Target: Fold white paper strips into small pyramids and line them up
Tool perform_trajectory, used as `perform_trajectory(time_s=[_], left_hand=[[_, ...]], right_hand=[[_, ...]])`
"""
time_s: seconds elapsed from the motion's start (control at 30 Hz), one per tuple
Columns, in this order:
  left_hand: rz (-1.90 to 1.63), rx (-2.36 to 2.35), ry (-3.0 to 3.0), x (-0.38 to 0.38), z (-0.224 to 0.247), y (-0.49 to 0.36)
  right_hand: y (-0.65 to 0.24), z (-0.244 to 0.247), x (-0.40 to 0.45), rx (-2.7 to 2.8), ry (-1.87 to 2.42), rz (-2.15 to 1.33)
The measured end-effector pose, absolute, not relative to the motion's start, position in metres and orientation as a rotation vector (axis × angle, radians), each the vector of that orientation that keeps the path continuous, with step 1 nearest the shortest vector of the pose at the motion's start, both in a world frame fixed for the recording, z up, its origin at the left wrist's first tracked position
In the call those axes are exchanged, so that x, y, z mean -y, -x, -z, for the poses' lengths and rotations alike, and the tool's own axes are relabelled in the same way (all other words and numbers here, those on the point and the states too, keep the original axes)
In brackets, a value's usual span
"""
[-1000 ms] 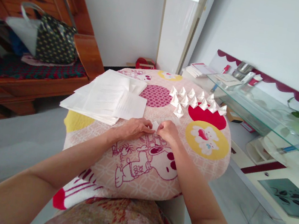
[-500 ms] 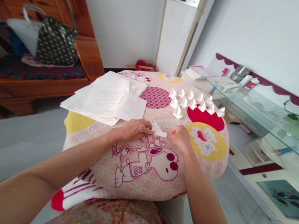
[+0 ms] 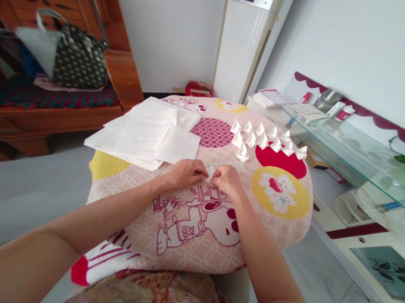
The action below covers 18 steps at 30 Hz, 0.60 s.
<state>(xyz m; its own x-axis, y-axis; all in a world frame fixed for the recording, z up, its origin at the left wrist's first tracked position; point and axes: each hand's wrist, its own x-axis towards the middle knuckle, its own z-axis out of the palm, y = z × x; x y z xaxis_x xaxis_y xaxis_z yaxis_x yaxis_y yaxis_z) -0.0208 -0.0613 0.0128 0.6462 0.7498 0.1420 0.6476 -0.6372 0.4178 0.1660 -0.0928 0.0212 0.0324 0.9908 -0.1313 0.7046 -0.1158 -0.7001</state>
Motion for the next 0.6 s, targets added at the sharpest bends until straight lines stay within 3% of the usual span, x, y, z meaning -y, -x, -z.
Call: perform_trajectory(time_s=[0.2, 0.6], left_hand=[[-0.445, -1.367, -2.470, 0.067, -0.010, -0.001], [-0.610, -1.145, -2.179, 0.048, 0.001, 0.016]], right_hand=[[-0.166, -0.021, 0.091, 1.763, 1.898, -0.766], [-0.164, -0.020, 0.094, 1.731, 1.889, -0.758]])
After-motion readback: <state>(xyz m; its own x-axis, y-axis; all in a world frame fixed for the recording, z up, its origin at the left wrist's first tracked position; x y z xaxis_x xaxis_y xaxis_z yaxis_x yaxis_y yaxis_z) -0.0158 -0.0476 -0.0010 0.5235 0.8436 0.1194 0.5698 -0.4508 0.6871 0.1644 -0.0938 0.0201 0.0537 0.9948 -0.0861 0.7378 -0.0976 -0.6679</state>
